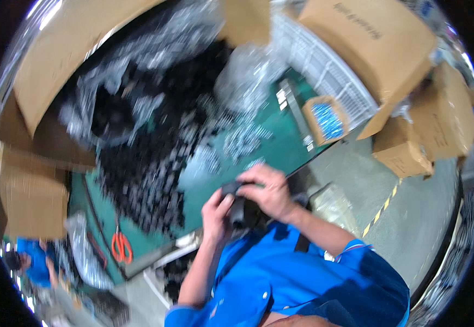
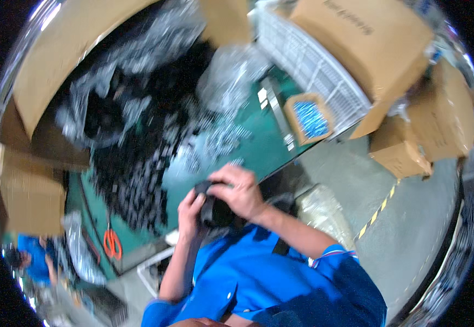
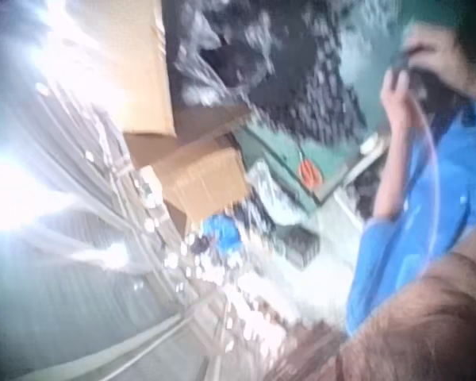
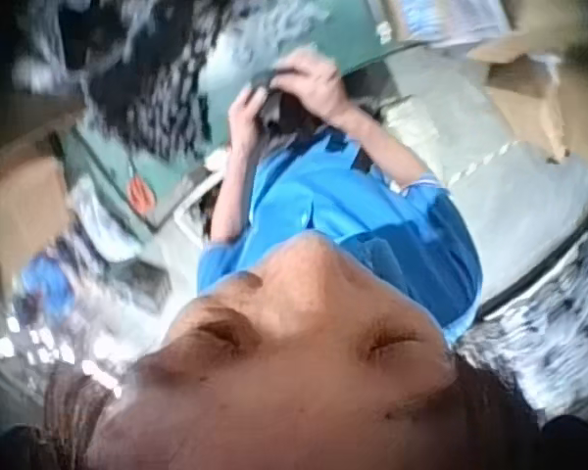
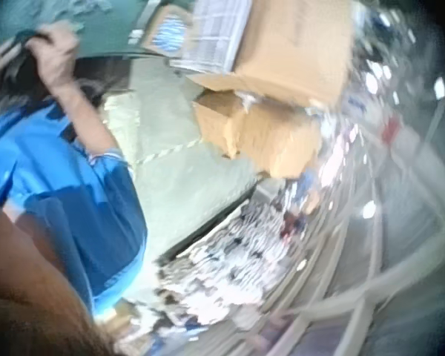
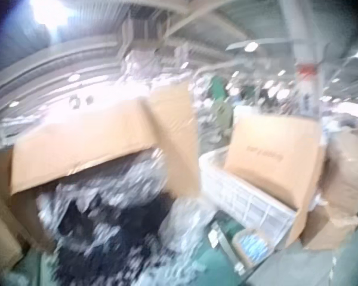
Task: The person repeatedly picks up small black plastic components and metal springs from a green workbench, inserts the springs into the components, and uses a green pneumatic tool to fasten them. The person handles the parts one at a time and places the finished assemblies on the table.
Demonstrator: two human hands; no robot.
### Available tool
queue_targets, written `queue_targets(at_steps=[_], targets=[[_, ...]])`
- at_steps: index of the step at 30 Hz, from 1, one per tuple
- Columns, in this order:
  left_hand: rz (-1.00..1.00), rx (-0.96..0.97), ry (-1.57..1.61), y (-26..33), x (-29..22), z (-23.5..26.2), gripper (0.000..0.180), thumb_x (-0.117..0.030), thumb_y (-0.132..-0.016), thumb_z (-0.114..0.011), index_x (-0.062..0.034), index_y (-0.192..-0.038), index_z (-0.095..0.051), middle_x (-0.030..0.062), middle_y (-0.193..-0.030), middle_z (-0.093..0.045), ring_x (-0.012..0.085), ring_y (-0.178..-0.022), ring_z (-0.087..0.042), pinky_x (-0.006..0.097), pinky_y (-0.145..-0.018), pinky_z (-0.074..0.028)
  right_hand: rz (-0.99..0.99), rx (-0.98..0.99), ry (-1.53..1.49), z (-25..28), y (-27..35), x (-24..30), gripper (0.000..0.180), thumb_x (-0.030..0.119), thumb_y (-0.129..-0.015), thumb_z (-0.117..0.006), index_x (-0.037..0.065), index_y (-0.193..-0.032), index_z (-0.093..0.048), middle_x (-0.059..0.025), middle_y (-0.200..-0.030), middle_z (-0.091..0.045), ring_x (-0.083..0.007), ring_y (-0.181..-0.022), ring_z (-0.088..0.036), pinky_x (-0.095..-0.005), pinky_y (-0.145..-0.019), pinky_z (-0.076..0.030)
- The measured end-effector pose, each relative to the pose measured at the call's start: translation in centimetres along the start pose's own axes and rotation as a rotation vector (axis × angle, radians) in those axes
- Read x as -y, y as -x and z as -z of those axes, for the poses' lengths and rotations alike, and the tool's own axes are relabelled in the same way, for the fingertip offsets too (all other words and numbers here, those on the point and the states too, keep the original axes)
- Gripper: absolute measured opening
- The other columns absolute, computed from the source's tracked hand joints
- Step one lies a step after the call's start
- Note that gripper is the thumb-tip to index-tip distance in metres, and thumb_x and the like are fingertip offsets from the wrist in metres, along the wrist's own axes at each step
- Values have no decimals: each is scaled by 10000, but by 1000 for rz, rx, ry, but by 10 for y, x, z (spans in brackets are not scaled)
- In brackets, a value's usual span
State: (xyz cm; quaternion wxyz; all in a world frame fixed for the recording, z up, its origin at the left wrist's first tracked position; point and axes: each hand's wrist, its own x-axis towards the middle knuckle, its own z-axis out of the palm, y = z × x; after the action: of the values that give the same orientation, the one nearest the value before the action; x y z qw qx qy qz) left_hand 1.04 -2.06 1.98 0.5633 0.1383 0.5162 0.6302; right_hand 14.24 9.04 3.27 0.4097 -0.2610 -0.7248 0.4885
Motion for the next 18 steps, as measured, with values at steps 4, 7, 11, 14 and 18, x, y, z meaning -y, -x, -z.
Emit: queue_targets(at_steps=[4, 7, 11, 14, 18], targets=[[224, 165, 383, 9, 6, 9, 395, -152, -944, -656, -11, -1303, -569, 80, -1171, -658, 174, -1059, -639, 335, -922, -535, -63, 19, -118, -2, 6, 0, 204, -20, -715, -784, -37, -904, -710, -93, -834, -657, -168, -750, -612, -280, -681, -499], [168, 231, 484, 13, 9, 13, 410, -171, -942, -670, -19, -1309, -567, 88, -1189, -661, 186, -1059, -651, 338, -930, -544, -7, 103, -97, -1, 5, 0, 241, -18, -727, -784, -31, -957, -715, -107, -858, -664, -184, -769, -639, -279, -679, -506], [141, 239, 438, 10, 11, 18, 430, -187, -936, -683, -22, -1315, -563, 87, -1201, -658, 185, -1065, -649, 340, -934, -542, 86, 146, 27, 2, 3, 8, 279, -9, -730, -777, -6, -1001, -713, -126, -879, -671, -241, -794, -668, -323, -682, -529], [166, 261, 450, 8, 14, 23, 425, -198, -946, -671, -24, -1318, -562, 89, -1207, -655, 189, -1075, -646, 341, -937, -542, 103, 151, 129, 0, 3, 11, 303, 11, -718, -782, 8, -1012, -712, -119, -880, -669, -265, -779, -666, -351, -680, -536], [226, 283, 442, 8, 9, 27, 419, -225, -957, -657, -18, -1311, -567, 89, -1206, -653, 187, -1082, -640, 334, -942, -532, 92, 181, 180, -2, 0, 13, 289, -15, -712, -774, -15, -993, -708, -134, -886, -666, -265, -781, -663, -338, -668, -521]])
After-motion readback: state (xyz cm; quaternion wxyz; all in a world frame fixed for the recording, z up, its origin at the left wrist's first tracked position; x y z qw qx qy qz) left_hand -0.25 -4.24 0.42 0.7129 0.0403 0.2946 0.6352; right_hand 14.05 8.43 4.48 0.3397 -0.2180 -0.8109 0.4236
